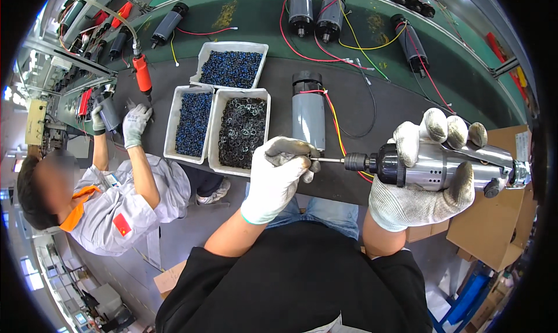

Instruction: Assembling electric motors by attaching components and using a pneumatic screwdriver.

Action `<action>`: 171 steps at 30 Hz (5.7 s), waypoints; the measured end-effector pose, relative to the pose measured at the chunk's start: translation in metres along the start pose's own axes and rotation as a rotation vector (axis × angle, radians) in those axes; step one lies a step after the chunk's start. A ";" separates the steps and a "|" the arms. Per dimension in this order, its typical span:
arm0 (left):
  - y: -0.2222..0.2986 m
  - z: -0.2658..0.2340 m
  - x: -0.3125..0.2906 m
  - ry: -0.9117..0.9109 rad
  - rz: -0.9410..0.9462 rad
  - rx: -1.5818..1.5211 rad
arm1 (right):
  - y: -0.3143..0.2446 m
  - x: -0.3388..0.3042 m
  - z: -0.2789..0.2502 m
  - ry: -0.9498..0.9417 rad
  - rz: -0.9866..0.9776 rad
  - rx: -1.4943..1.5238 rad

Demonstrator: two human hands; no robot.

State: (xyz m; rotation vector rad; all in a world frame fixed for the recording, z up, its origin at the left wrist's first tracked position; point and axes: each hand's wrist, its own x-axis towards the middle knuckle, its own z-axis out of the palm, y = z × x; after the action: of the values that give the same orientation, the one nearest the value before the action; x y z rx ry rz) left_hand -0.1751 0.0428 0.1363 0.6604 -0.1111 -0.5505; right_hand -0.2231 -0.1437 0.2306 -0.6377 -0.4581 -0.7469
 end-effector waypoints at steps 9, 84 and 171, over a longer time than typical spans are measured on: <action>-0.012 0.004 -0.013 0.007 -0.019 0.001 | -0.007 -0.012 -0.006 -0.035 0.007 0.020; -0.074 -0.060 -0.021 0.026 0.095 1.456 | 0.063 -0.097 -0.059 0.053 0.166 -0.720; -0.053 0.019 -0.057 0.140 -0.107 -0.209 | -0.040 -0.048 -0.009 0.009 -0.091 -0.041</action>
State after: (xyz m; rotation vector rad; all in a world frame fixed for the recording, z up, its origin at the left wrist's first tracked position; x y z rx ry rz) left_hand -0.2530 0.0274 0.1233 0.5008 0.1130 -0.6079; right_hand -0.2824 -0.1498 0.2103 -0.6549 -0.4670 -0.8464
